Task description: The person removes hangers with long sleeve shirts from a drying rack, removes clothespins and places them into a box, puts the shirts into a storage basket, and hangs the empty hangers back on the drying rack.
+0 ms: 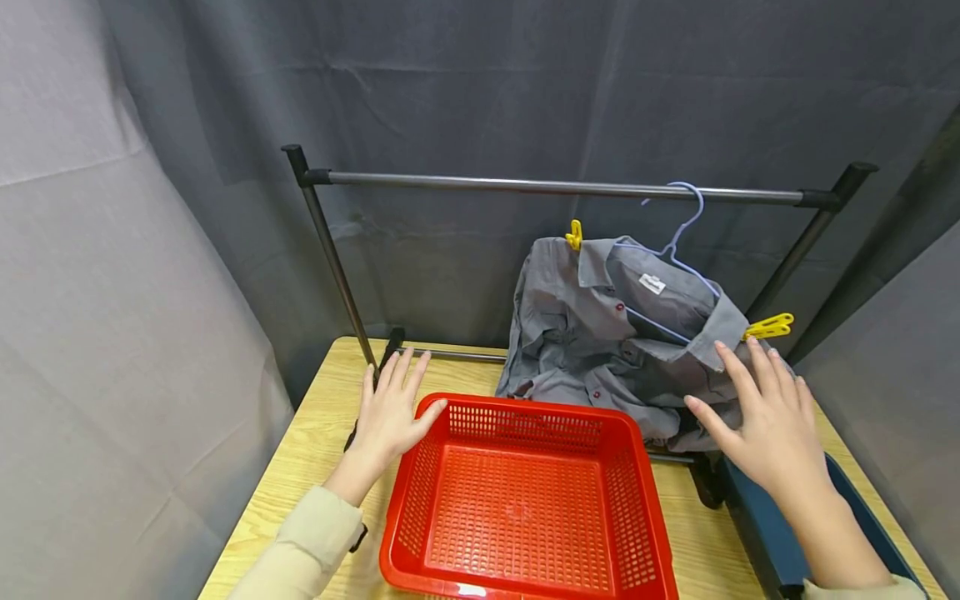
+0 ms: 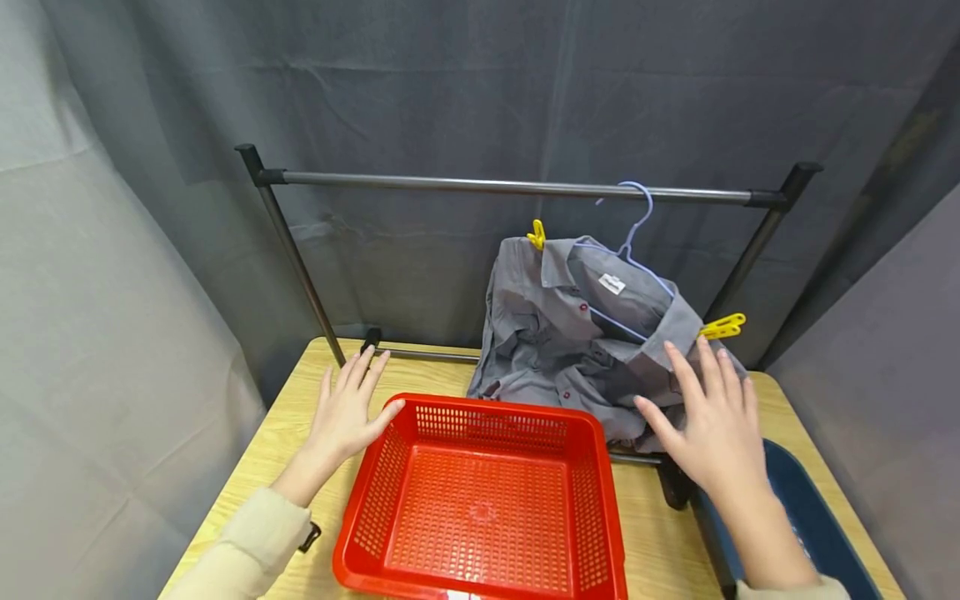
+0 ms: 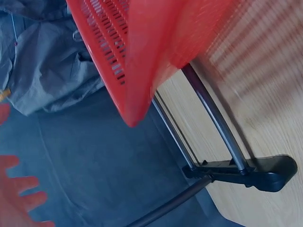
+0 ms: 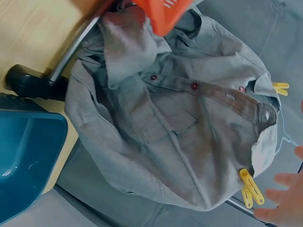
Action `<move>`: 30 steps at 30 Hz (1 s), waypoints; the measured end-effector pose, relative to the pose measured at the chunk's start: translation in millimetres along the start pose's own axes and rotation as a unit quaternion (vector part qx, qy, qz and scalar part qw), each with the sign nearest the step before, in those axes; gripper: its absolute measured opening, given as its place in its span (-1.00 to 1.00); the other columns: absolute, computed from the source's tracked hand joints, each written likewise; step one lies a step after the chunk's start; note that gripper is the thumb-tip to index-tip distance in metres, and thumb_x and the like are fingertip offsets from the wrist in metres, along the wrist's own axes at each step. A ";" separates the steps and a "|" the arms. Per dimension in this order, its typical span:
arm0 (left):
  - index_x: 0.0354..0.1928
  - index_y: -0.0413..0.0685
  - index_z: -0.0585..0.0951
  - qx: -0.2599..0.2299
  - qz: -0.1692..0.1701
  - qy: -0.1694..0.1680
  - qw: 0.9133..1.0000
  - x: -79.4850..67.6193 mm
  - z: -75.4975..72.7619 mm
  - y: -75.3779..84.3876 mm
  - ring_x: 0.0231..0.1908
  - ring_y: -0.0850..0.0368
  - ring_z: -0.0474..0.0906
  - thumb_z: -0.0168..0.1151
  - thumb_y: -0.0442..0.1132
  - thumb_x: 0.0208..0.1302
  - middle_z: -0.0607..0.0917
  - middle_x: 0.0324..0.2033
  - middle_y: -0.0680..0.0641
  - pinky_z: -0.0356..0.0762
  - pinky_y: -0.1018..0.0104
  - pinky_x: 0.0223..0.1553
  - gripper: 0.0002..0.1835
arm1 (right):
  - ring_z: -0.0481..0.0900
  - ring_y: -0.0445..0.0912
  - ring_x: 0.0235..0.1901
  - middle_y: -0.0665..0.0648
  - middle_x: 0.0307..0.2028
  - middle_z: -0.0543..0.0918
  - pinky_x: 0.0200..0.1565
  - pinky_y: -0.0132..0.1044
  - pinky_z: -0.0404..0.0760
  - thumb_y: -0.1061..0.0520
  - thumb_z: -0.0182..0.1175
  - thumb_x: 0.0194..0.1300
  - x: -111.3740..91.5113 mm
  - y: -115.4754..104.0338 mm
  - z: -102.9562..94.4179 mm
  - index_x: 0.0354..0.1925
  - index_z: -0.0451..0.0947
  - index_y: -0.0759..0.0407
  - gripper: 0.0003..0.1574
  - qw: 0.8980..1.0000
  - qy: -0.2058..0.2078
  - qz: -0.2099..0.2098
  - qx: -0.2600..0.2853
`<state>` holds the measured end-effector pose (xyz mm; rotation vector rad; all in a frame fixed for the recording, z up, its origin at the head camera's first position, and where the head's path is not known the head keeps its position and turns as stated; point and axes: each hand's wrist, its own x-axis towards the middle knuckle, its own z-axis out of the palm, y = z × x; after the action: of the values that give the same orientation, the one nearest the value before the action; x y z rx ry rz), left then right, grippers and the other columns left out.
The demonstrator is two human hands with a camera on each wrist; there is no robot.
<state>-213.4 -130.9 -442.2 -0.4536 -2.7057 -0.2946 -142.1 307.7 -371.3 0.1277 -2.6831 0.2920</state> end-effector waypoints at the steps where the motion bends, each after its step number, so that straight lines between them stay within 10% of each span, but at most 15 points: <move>1: 0.37 0.09 0.14 -0.006 -0.004 0.015 1.000 3.3 0.3 -2.6 0.31 -0.10 0.05 0.01 0.23 0.18 0.19 0.32 -0.13 -0.13 -0.19 0.25 -0.24 | -0.18 0.29 0.33 0.37 0.35 -0.04 0.24 0.27 -0.31 -0.32 0.08 0.15 2.0 0.3 -1.1 0.41 -0.06 -0.05 0.00 1.000 0.007 0.002 0.004; 6: 0.25 -0.10 0.28 -0.046 -0.029 0.125 0.991 23.2 1.3 -24.8 0.14 -0.16 0.26 0.13 0.02 0.16 0.38 0.14 -0.20 0.13 -0.12 0.16 -0.35 | -0.18 0.25 0.35 0.33 0.37 -0.07 0.25 0.24 -0.31 -0.28 0.05 0.19 12.6 2.5 -8.1 0.41 -0.06 -0.01 -0.05 0.999 0.028 0.018 0.019; 12: 0.07 -0.32 0.40 -0.102 -0.051 0.260 0.959 46.3 0.2 -56.1 -0.07 -0.23 0.41 0.20 -0.17 0.12 0.50 -0.06 -0.29 0.35 -0.06 -0.04 -0.48 | -0.10 0.25 0.33 0.33 0.36 -0.03 0.24 0.26 -0.16 -0.02 0.16 0.14 26.8 6.0 -15.8 0.39 -0.01 0.05 -0.07 0.998 0.057 0.024 0.029; 30: -0.02 -0.34 0.44 -0.203 -0.184 0.330 0.903 90.6 -16.0 -97.4 -0.16 -0.18 0.44 0.18 -0.26 0.17 0.51 -0.22 -0.29 0.39 0.04 -0.11 -0.62 | 0.08 0.35 0.22 0.39 0.29 0.08 0.06 0.31 0.21 0.20 0.12 0.18 58.0 13.2 -29.4 0.40 -0.05 0.08 -0.10 0.993 0.071 0.066 0.067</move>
<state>-321.6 -200.8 -405.2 0.0686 -2.0281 -0.9413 -184.0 324.7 -322.7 -0.0306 -2.5346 0.5036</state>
